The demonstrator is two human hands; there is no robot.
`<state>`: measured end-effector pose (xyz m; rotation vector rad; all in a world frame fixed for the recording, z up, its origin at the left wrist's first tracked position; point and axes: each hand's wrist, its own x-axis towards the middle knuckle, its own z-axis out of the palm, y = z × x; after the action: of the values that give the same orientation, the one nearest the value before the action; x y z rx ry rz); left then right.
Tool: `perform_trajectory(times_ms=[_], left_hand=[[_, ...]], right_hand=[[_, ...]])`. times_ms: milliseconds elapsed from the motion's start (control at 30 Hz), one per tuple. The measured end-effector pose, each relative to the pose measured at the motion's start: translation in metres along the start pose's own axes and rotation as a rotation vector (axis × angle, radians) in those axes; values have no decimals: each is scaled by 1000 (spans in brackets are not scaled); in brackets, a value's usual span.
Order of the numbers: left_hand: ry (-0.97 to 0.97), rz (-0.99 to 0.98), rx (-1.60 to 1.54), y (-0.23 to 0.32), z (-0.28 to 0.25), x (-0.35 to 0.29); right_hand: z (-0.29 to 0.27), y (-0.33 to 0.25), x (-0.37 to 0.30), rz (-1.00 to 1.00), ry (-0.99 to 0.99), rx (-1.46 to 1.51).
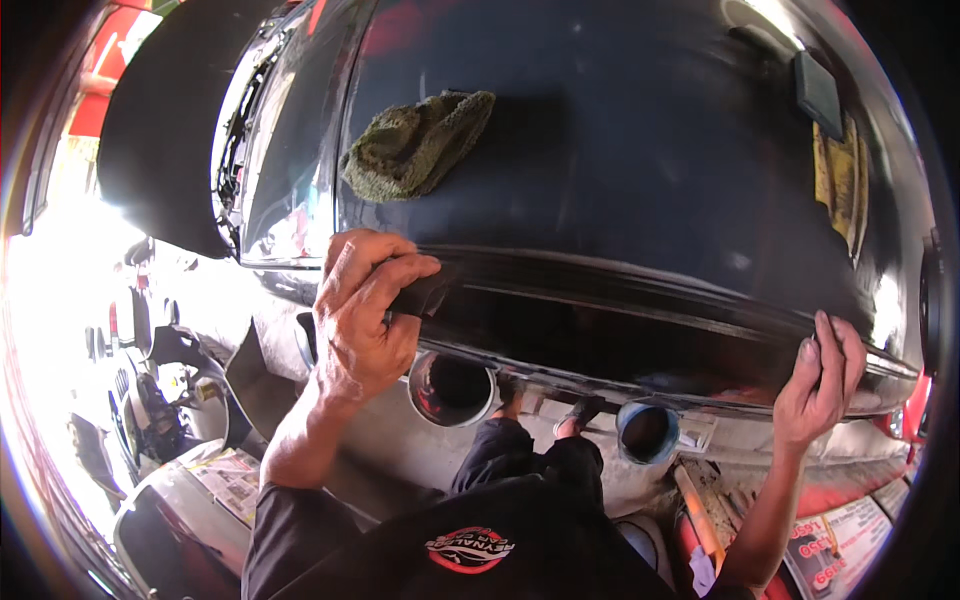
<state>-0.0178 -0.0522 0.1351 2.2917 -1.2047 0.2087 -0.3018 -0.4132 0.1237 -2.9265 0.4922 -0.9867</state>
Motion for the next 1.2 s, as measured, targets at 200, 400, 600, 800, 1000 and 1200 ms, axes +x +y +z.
perform_trajectory(times_ms=[200, 400, 600, 800, 1000, 1200], left_hand=[[-195, 39, -114, -12, -1, 15], [-289, 272, -107, 32, 23, 31], [-329, 306, -153, 123, 58, 64], [-200, 121, 18, -15, 8, 6], [-263, 144, -84, 35, 28, 18], [-153, 145, -107, -6, 19, 2]], right_hand=[[-4, 6, -1, -21, -35, -17], [4, -2, 3, -24, -43, 17], [-2, 6, -2, -12, -34, -9], [-5, 11, -7, -30, -32, -48], [11, 6, 2, -37, -17, -19], [-1, 10, -3, 0, -19, -29]])
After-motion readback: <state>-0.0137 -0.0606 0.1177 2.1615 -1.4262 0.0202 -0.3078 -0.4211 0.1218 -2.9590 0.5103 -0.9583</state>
